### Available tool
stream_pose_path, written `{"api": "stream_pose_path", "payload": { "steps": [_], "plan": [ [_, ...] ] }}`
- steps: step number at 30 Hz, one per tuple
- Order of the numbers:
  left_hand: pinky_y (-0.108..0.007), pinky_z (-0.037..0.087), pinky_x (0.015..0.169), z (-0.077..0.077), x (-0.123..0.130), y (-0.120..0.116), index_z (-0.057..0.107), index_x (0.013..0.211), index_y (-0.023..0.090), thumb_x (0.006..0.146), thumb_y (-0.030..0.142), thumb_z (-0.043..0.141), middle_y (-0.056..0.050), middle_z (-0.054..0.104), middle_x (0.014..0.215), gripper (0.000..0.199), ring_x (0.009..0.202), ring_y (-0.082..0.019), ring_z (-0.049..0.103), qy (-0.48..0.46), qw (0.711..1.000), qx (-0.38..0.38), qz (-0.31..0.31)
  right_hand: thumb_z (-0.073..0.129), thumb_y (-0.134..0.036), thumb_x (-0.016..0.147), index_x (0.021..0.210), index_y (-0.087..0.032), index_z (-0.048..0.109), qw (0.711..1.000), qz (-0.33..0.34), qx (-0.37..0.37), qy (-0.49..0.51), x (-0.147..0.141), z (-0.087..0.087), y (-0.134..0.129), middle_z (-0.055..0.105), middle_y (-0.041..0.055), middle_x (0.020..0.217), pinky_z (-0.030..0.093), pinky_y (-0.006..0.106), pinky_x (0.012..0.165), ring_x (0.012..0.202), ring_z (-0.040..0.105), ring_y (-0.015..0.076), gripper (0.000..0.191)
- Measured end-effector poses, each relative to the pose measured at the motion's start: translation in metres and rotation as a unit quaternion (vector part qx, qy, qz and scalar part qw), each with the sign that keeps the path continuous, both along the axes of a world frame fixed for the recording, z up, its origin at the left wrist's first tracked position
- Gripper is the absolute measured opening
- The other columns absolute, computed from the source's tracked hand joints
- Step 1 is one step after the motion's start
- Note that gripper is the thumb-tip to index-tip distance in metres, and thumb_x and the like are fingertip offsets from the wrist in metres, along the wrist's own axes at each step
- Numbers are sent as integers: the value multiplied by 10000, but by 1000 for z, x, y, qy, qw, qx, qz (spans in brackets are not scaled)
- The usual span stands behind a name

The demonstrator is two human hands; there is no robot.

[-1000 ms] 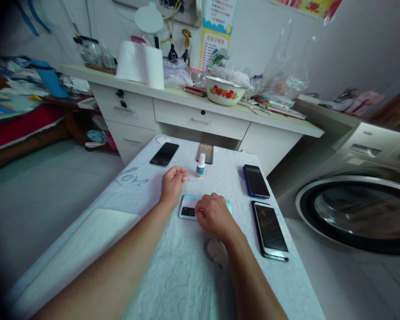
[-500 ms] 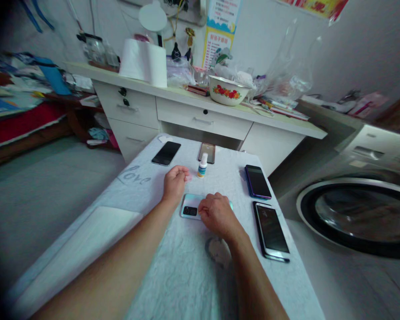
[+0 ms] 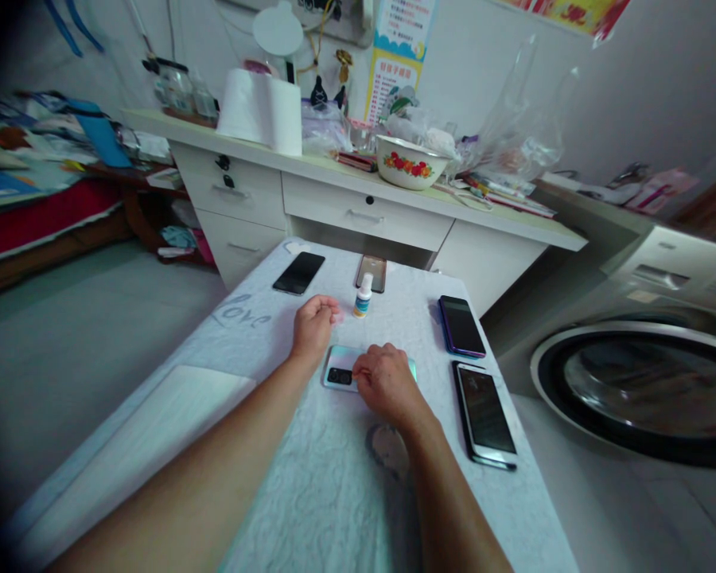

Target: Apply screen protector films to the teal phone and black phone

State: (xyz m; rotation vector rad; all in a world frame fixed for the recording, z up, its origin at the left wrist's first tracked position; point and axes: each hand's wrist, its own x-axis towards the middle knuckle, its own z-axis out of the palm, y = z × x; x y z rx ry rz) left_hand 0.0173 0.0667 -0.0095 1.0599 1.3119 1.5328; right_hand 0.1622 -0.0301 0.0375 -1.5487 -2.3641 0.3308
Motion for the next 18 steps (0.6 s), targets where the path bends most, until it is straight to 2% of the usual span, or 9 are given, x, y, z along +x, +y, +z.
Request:
{"api": "stream_pose_path", "payload": {
  "steps": [18],
  "plan": [
    [-213, 436, 558, -3, -1, 2, 606, 789, 181, 712, 195, 431, 7, 624, 666, 192, 591, -120, 574, 4, 1000, 11, -1, 548, -29, 711, 717, -191, 696, 997, 63, -35, 29, -2, 10, -5, 657, 10, 729, 356, 266, 724, 742, 521, 149, 219]
  ]
}}
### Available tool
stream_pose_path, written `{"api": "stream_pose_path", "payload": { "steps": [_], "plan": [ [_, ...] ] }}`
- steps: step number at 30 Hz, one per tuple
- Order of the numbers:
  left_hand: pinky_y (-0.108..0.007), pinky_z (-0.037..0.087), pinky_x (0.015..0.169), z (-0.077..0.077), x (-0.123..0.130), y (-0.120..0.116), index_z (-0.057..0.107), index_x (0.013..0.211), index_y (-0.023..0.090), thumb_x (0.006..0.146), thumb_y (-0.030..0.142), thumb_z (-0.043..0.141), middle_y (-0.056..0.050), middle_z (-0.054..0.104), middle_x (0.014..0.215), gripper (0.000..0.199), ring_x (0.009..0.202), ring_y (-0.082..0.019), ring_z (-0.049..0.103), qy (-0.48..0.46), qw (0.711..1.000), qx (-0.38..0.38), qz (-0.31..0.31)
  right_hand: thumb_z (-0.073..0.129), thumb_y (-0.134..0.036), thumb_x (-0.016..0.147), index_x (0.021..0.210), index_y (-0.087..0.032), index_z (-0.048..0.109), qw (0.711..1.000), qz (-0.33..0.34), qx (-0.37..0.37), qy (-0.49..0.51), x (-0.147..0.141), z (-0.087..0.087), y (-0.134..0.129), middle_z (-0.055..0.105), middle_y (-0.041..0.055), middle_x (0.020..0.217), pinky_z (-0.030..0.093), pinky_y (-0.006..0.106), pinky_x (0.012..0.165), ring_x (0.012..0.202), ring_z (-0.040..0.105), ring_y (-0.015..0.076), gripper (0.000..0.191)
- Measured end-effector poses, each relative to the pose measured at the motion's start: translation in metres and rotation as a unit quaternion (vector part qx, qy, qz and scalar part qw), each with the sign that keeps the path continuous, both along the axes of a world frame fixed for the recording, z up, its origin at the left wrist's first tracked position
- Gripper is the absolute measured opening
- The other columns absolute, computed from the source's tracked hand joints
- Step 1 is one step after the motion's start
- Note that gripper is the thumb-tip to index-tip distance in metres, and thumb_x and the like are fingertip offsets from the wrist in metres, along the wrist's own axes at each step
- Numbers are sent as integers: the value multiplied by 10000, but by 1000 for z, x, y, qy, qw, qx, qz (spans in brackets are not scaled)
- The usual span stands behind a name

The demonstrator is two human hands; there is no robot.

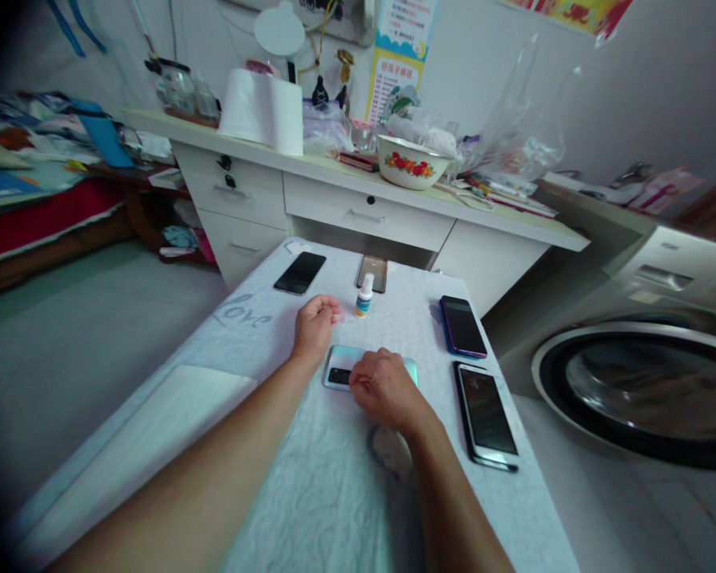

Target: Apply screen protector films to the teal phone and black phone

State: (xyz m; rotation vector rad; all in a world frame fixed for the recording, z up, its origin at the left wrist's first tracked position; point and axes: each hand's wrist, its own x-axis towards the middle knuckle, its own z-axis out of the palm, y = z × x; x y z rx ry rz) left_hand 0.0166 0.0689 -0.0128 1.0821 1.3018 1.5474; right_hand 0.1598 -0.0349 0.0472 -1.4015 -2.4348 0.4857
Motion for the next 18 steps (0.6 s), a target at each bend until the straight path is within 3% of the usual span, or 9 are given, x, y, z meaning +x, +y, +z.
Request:
{"api": "stream_pose_path", "payload": {
  "steps": [8, 18],
  "plan": [
    [-216, 438, 564, -1, 0, 0, 606, 796, 186, 709, 196, 432, 7, 630, 669, 195, 601, -123, 578, 0, 1000, -3, 0, 570, -23, 733, 771, -208, 714, 999, 24, 12, 22, -10, -5, -2, 652, 7, 753, 347, 278, 751, 753, 508, 154, 237],
    [-214, 430, 561, 0, 0, -2, 604, 796, 184, 715, 193, 437, 10, 621, 658, 185, 598, -122, 571, 0, 1000, 1, 1, 557, -110, 849, 883, -240, 736, 996, -57, 71, -22, -19, -20, 6, 633, 41, 825, 291, 325, 758, 814, 471, 191, 224]
  ]
}}
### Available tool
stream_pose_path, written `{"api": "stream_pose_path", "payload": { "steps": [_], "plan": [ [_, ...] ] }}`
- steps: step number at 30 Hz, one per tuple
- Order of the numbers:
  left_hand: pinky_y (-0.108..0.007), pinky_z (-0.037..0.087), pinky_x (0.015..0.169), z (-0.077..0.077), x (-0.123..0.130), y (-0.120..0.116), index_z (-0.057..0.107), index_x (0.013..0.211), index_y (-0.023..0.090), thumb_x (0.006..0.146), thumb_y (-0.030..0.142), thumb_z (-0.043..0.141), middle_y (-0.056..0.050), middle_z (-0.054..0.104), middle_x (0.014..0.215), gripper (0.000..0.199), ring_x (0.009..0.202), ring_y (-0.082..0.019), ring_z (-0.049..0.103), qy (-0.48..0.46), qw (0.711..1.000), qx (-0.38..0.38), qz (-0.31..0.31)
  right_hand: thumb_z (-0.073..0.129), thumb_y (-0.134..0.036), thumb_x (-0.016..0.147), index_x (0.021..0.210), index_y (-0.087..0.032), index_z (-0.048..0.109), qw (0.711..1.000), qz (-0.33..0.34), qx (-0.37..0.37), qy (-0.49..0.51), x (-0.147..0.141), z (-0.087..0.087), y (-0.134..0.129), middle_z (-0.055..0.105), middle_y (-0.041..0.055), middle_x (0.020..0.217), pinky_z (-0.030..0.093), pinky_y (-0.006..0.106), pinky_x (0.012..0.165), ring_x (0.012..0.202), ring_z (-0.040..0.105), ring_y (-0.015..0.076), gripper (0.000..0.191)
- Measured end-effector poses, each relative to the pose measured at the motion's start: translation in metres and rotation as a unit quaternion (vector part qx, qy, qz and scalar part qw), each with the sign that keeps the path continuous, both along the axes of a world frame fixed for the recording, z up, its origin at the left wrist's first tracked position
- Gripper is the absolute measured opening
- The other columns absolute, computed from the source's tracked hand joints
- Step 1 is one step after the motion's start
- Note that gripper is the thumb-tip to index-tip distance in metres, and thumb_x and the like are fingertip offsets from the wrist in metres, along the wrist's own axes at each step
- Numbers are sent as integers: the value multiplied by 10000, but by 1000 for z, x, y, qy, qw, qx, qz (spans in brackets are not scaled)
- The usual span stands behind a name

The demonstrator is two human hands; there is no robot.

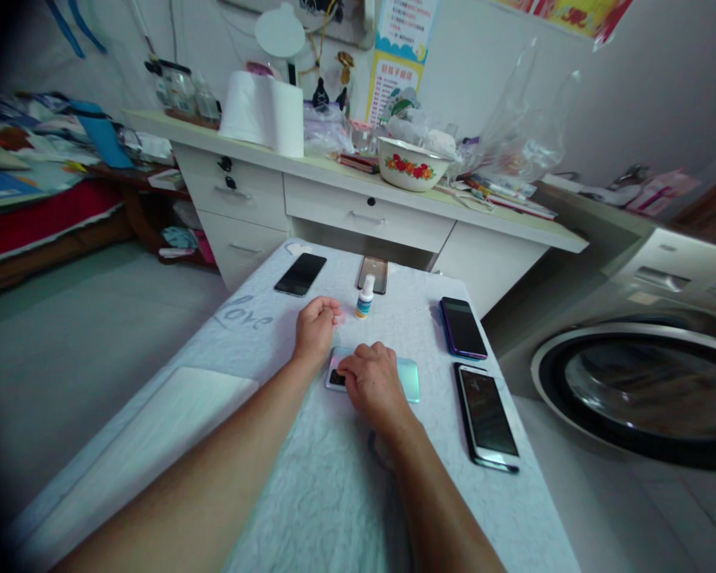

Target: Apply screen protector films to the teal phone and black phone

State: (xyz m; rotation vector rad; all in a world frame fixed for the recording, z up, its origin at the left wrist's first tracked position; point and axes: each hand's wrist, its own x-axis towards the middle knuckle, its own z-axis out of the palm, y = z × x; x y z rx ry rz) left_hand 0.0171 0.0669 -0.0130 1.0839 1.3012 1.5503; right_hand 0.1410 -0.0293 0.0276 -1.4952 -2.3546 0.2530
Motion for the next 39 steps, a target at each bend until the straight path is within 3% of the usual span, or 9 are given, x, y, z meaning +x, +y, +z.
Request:
{"api": "stream_pose_path", "payload": {
  "steps": [5, 15, 32, 39],
  "plan": [
    [-215, 426, 560, 3, 0, -1, 603, 792, 182, 708, 185, 435, 9, 621, 660, 188, 601, -122, 573, -1, 1000, -3, 0, 560, -159, 886, 925, -246, 730, 999, -23, 14, -19, -1, -1, 1, 622, 48, 854, 279, 333, 759, 842, 463, 199, 195],
    [-218, 426, 563, 1, 0, 0, 602, 787, 179, 723, 183, 430, 4, 619, 667, 183, 600, -123, 565, 6, 1000, 1, 1, 540, -197, 922, 956, -253, 715, 1000, 1, 20, -20, -8, -1, 1, 605, 40, 860, 278, 325, 763, 838, 451, 189, 186],
    [-211, 428, 558, 0, -1, 3, 603, 790, 180, 712, 176, 427, 10, 619, 665, 193, 590, -115, 569, 2, 1000, -1, 5, 560, -115, 868, 893, -236, 730, 997, 83, -6, -4, -12, 6, -7, 606, 29, 804, 293, 322, 782, 822, 462, 181, 210],
    [-212, 423, 549, 2, -1, 1, 601, 787, 180, 713, 177, 428, 9, 616, 657, 188, 584, -117, 564, 1, 1000, -1, 3, 541, -171, 914, 959, -252, 731, 999, 40, 1, -14, -11, 3, -4, 614, 39, 850, 298, 319, 778, 842, 466, 181, 211]
  ]
}}
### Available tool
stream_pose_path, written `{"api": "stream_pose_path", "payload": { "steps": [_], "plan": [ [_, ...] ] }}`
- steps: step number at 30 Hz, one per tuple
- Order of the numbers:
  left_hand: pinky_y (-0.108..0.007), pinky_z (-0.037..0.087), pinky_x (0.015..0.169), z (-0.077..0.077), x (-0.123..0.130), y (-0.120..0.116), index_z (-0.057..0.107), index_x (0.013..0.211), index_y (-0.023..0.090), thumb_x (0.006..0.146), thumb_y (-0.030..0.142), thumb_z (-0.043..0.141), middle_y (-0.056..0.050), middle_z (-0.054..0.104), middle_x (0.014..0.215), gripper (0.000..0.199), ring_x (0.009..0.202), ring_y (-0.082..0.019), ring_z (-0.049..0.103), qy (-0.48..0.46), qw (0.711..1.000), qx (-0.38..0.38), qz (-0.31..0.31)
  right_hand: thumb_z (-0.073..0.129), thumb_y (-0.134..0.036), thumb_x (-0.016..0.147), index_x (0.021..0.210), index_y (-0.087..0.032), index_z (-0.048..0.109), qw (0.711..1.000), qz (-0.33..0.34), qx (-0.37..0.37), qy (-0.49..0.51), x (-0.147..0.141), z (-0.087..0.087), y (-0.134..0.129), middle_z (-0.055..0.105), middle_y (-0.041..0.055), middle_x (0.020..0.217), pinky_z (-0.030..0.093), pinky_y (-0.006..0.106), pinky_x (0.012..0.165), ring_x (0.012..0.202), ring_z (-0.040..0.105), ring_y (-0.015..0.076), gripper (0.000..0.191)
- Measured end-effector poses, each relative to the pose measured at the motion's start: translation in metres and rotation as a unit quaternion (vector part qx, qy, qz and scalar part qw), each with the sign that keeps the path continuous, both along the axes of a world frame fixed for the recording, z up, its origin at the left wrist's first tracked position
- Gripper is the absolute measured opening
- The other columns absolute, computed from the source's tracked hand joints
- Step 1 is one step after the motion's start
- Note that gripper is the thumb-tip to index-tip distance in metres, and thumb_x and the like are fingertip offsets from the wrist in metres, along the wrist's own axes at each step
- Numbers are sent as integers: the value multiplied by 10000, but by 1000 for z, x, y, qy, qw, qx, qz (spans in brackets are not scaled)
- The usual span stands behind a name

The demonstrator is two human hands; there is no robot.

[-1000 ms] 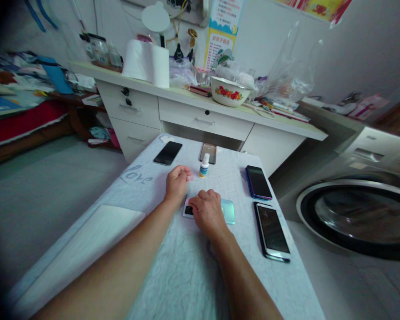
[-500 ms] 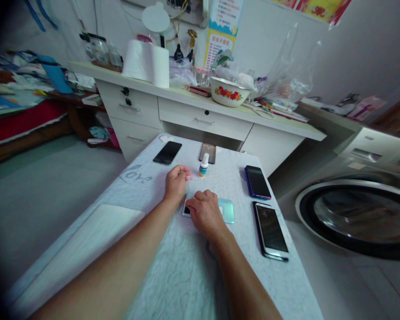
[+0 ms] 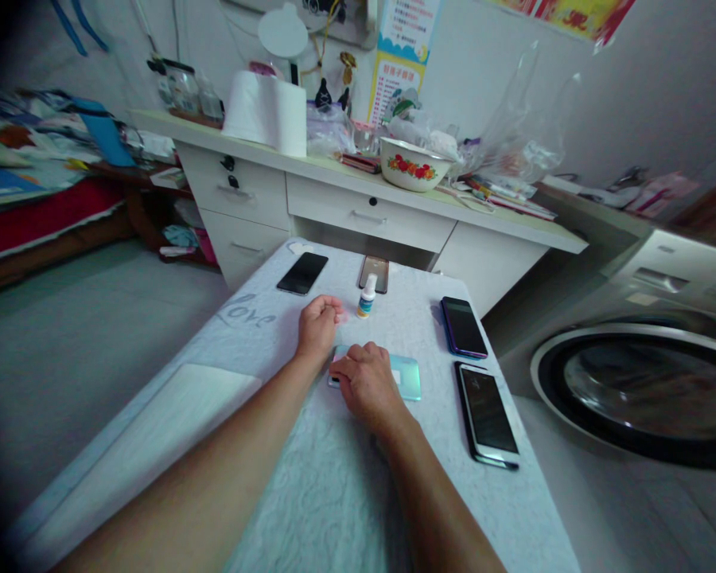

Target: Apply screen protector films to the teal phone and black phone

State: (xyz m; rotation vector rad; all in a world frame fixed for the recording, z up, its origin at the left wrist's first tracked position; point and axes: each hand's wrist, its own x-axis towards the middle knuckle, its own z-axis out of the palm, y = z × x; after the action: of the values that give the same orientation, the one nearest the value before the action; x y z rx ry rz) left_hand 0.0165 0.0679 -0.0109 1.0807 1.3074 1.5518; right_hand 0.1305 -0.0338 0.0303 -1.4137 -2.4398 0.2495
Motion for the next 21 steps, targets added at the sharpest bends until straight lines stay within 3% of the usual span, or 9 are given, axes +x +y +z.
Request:
{"api": "stream_pose_path", "payload": {
  "steps": [5, 21],
  "plan": [
    [-213, 420, 551, 4, -1, -3, 603, 776, 180, 703, 164, 427, 7, 618, 655, 191, 587, -120, 564, 7, 1000, -3, 3, 518, -182, 929, 957, -249, 730, 1000, -19, 8, -6, 1, -2, 2, 610, 42, 847, 295, 322, 764, 816, 460, 181, 224],
    [-218, 433, 557, 0, 0, 0, 603, 791, 183, 707, 184, 432, 7, 619, 655, 191, 591, -122, 570, -6, 1000, 0, 1, 536, -107, 875, 898, -223, 727, 999, 31, -19, 34, 3, 2, -3, 606, 37, 815, 325, 313, 791, 827, 482, 177, 225]
  ]
}}
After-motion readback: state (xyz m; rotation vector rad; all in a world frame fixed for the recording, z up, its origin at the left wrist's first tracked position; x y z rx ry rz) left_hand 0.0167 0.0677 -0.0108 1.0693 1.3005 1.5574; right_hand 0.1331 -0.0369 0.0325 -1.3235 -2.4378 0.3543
